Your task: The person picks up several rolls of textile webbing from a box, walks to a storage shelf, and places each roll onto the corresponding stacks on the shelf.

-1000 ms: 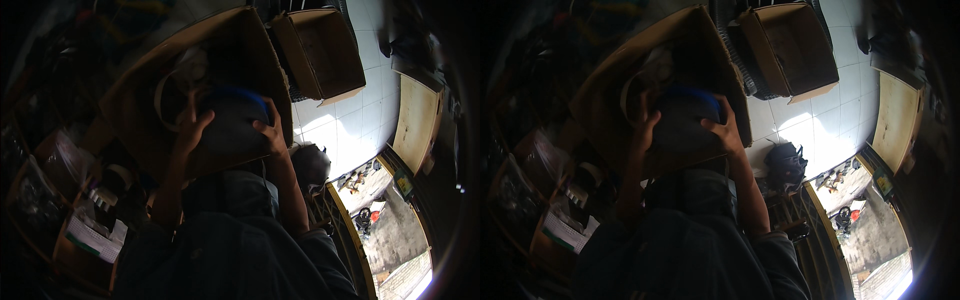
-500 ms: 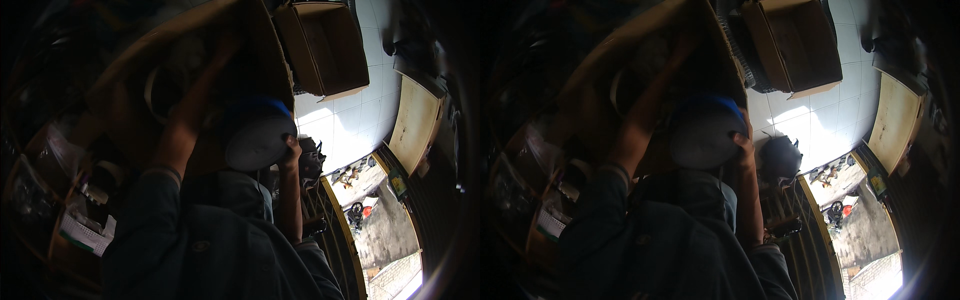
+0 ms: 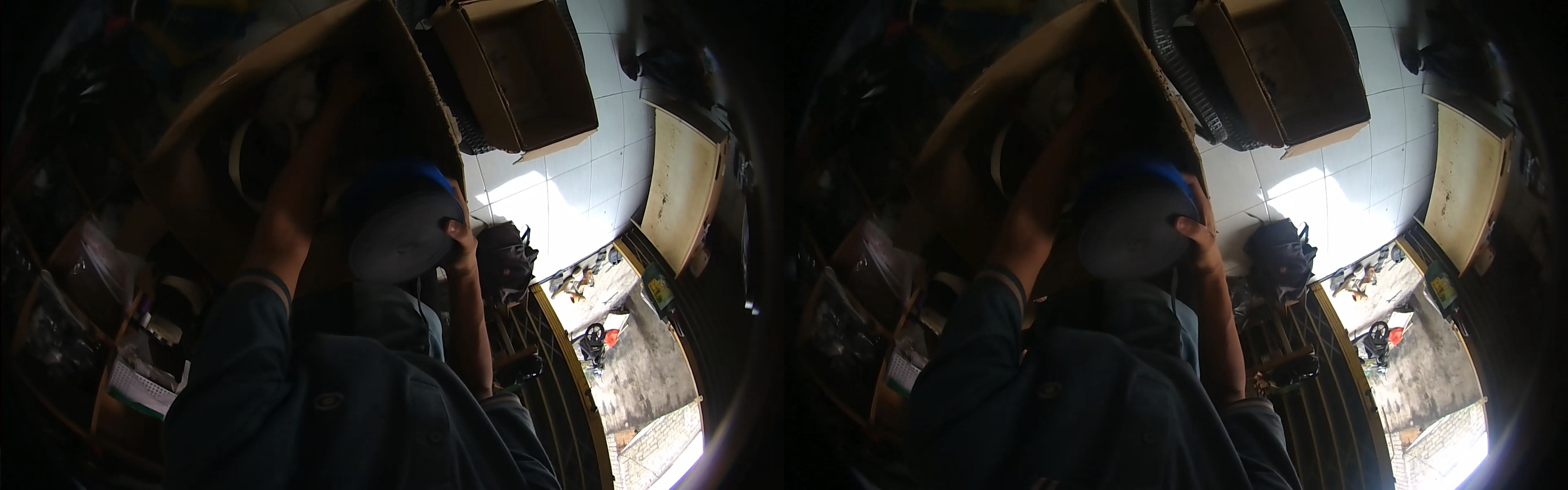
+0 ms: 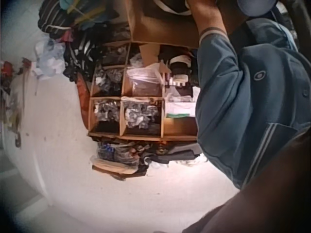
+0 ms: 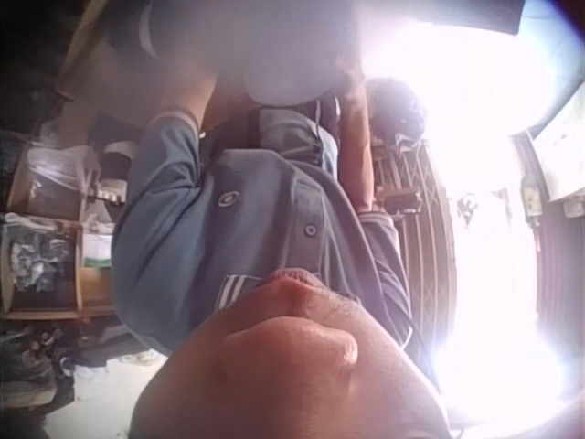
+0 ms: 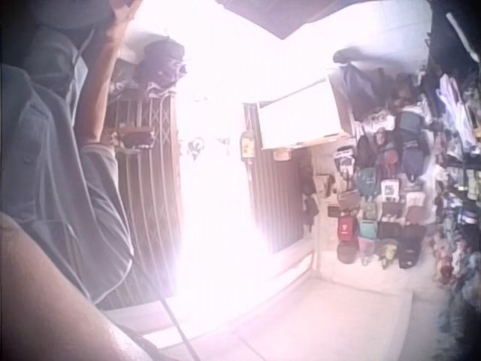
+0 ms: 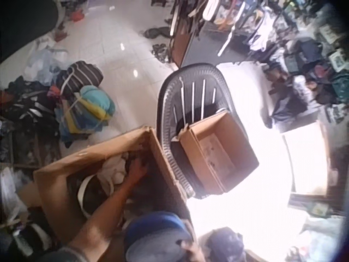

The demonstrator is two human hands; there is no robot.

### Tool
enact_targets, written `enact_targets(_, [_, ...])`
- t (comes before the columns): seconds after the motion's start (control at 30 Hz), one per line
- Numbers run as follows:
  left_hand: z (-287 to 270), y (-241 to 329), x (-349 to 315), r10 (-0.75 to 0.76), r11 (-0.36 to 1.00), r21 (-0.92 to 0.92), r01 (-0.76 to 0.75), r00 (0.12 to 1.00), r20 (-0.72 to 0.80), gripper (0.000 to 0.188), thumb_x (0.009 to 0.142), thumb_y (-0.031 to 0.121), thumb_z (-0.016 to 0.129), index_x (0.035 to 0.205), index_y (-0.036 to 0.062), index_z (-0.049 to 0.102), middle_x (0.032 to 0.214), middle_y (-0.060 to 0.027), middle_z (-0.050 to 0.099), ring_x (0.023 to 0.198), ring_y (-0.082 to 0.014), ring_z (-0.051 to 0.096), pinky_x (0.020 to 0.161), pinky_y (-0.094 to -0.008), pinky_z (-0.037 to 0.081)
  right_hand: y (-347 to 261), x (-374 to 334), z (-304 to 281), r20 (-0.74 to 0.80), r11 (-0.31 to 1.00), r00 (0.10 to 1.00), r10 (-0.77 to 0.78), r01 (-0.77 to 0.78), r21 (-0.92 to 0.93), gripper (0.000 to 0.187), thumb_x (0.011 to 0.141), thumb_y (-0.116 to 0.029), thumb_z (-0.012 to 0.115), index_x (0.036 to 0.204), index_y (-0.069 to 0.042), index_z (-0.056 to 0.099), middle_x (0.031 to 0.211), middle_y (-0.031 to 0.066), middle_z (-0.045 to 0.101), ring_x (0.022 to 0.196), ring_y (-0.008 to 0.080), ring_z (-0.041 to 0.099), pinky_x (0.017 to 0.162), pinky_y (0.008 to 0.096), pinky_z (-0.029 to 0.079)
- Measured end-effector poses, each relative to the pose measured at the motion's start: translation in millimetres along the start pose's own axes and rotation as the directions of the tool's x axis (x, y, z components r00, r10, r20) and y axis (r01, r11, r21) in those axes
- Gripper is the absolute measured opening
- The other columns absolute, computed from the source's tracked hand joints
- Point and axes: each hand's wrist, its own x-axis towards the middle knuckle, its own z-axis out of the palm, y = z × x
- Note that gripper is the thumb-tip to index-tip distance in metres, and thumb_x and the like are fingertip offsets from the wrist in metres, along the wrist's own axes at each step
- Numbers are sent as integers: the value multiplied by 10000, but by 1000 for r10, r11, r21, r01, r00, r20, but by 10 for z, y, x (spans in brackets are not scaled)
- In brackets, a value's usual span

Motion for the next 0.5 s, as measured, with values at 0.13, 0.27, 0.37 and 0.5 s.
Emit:
enact_targets(0.13, [-128,-60,-6,-162,987,-22,161,987,-23,532,796,370,646,1204,40,553,1158,-204,581,1105,-329,544,961,-407,415,25,38,-47,41,1000,999,6,-5,-3,727,599,-371,653,1200,-17,451,1024,111,543,943,212,540,823,288,427])
enact_targets(0.27, [-481,-386,-381,-276,910,-368,192,942,-192,640,770,360,694,1267,12,488,1235,-217,525,1167,-314,498,996,-407,383,43,70,-75,106,1000,994,8,-7,-12,702,622,-362,647,1200,-14,453,1032,118,546,952,219,542,832,299,431])
enact_targets(0.37, [-1256,118,-968,-156,898,-427,104,984,-90,682,762,349,702,1289,-4,452,1270,-195,501,1188,-298,474,996,-377,376,-34,20,-23,162,998,987,22,-31,59,699,635,-361,645,1206,-9,449,1051,134,548,985,234,540,863,315,431])
enact_targets(0.5, [-1972,766,-1679,-301,818,-555,152,935,-186,604,765,311,698,1230,-19,497,1200,-153,539,1094,-243,517,932,-336,404,-95,-88,28,156,983,986,56,-82,165,718,635,-375,646,1214,-3,445,1086,155,546,1021,262,538,899,346,432])
